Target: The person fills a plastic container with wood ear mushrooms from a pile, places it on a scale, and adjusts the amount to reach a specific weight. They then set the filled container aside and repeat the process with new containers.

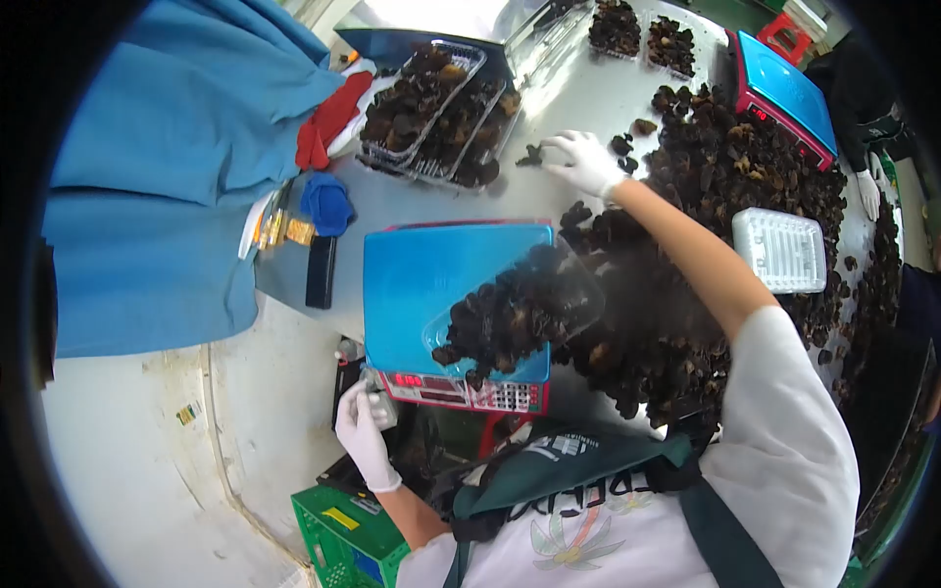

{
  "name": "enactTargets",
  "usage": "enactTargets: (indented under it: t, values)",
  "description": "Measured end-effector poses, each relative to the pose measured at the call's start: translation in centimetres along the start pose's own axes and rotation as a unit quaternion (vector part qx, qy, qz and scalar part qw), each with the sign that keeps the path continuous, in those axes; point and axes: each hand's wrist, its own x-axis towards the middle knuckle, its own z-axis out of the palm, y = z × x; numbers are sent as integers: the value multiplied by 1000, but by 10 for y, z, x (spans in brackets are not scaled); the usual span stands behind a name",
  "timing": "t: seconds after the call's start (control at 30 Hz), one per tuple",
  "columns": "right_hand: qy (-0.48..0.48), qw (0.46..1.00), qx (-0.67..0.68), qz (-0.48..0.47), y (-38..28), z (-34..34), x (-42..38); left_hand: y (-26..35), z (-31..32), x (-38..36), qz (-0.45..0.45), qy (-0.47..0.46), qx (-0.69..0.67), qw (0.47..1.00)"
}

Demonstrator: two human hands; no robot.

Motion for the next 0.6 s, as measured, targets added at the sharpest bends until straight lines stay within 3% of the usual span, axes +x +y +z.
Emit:
enactTargets:
  t: [0.07, 0.2, 0.23, 0.27, 0.43, 0.47, 0.5, 0.6]
  values:
    - [-17, 998, -60, 6, 11, 20, 27, 0, -4, -3, -23, 16, 6, 1000]
    - [-143, 984, -108, 13, 8, 45, 44, -17, -21, -14, -24, 52, -18, 998]
    - [-114, 985, -127, 14, 14, 51, 40, -21, -23, -16, -30, 62, -25, 997]
    - [-92, 991, -77, -51, 26, 52, 32, -23, -23, -18, -34, 63, -16, 997]
    - [-179, 979, 18, -94, 9, 9, -66, -19, -20, -13, -54, 45, -8, 998]
    - [-246, 965, 68, -61, -8, -11, -76, -17, -20, -10, -50, 41, -8, 998]
    - [-276, 959, 41, -60, -18, -23, -88, -16, -19, -7, -44, 37, -6, 998]
    - [-209, 967, -86, -120, -39, -46, -112, -8, -12, 0, -24, 13, -7, 1000]
